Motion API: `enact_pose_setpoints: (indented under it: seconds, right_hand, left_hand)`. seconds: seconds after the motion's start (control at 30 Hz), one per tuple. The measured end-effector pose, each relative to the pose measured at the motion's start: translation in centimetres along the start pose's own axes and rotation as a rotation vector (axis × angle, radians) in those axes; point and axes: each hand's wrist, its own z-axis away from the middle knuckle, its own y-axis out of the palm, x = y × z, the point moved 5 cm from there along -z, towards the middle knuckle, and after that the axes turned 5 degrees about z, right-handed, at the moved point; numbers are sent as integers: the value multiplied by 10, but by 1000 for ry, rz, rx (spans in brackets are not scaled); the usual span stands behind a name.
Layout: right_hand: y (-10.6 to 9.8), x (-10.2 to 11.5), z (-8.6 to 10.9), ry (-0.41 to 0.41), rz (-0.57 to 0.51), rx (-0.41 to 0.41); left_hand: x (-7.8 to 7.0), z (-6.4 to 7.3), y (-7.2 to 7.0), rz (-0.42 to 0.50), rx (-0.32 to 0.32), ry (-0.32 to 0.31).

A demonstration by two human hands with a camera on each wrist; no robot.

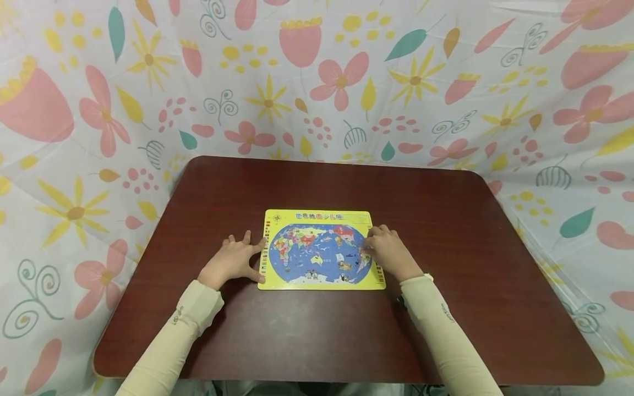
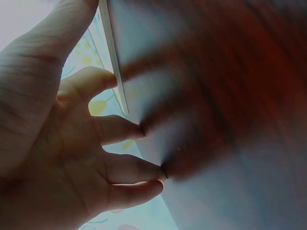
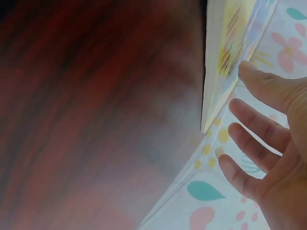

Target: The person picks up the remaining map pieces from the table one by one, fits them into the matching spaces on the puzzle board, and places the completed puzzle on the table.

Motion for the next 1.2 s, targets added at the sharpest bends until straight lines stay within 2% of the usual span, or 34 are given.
enact_pose_setpoints:
  seconds: [0.1,0.2,0.23,0.5,0.6,0.87,1.03,1.2]
  right_hand:
    - [7,-9,8,24,28,-42]
    - [3,-14,15,10,32,-36]
    - [1,-16,17,10,38,-12]
    - [-13,-27,40,83,56,-5]
    - [-16,-34,50,129,37,29]
    - [-18,-55,82,258,-33,185]
    - [-22,-68,103,328,-39,233]
    - [-24,-75,122,364,-45,253]
  left_hand:
    - [-1,1,0,-2,3,4]
    - [0,2,0,0,3,6]
    - [0,2,0,0,5,7]
    - [2,1,1,8,1,20]
    - [4,-1,2,10,2,16]
    - [3,-2,-1,32,-1,14]
    - [3,-1,-2,38,-3,21]
    - [2,-2,1,47,-8,33]
